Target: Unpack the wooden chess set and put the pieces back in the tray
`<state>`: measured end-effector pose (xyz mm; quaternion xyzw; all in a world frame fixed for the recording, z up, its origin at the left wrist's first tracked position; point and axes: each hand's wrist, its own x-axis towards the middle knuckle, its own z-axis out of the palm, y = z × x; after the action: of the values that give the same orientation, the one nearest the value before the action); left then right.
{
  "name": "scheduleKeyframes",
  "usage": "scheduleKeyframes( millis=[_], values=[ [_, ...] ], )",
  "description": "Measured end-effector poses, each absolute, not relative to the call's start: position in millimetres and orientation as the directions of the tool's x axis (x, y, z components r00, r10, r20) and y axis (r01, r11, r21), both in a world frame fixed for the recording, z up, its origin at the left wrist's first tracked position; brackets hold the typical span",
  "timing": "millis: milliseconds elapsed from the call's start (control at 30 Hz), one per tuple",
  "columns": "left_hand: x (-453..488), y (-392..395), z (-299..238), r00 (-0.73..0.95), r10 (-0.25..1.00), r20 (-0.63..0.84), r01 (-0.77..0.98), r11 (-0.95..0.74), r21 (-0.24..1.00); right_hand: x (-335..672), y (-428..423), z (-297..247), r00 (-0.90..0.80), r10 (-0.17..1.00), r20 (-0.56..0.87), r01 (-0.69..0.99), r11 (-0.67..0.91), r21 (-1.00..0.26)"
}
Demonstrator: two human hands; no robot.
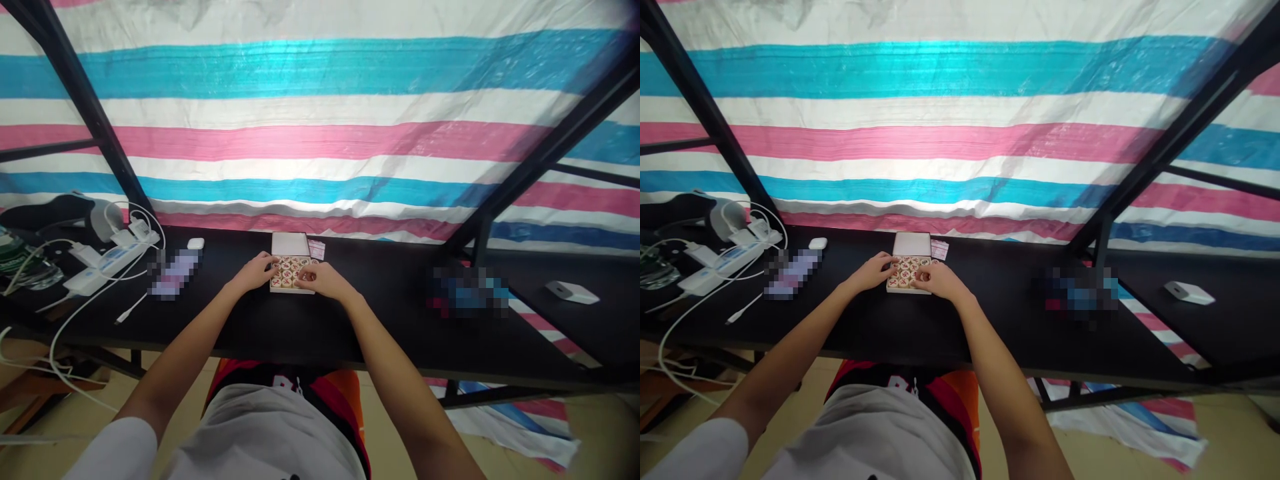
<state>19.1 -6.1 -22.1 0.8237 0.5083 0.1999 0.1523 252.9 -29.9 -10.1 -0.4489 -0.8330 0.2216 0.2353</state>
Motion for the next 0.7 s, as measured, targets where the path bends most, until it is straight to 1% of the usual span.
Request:
scheduleKeyframes(
  millis=[167,367,467,533,600,700],
  values=[
    [19.0,-5.1,-23.0,0.400,0.901,0.166,0.781,-0.430,0.453,256.5,-31.9,-6.7,-0.509,0.842,0.181,0.638,0.509,-0.578],
    [19.0,-5.2,-23.7,0.406,0.896,0.181,0.776,-0.442,0.449,250.1,-33.8,-6.4,-0.544,0.809,0.224,0.681,0.581,-0.445],
    [18.9,-4.9,-23.6,0.406,0.895,0.183,0.777,-0.444,0.446,247.5,-35.1,-5.7,-0.537,0.817,0.209,0.684,0.567,-0.459],
    [18.8,-4.7,-23.6,0.405,0.896,0.181,0.778,-0.442,0.446,250.0,-34.7,-4.6,-0.522,0.822,0.229,0.653,0.557,-0.513],
    [18.7,-4.6,-23.5,0.403,0.898,0.176,0.777,-0.437,0.452,258.3,-30.8,-5.0,-0.447,0.847,0.289,0.620,0.526,-0.583],
    [18.5,-4.7,-22.8,0.404,0.900,0.163,0.776,-0.432,0.460,281.3,-17.2,-12.5,-0.184,0.905,0.385,0.644,0.406,-0.648]
  ],
)
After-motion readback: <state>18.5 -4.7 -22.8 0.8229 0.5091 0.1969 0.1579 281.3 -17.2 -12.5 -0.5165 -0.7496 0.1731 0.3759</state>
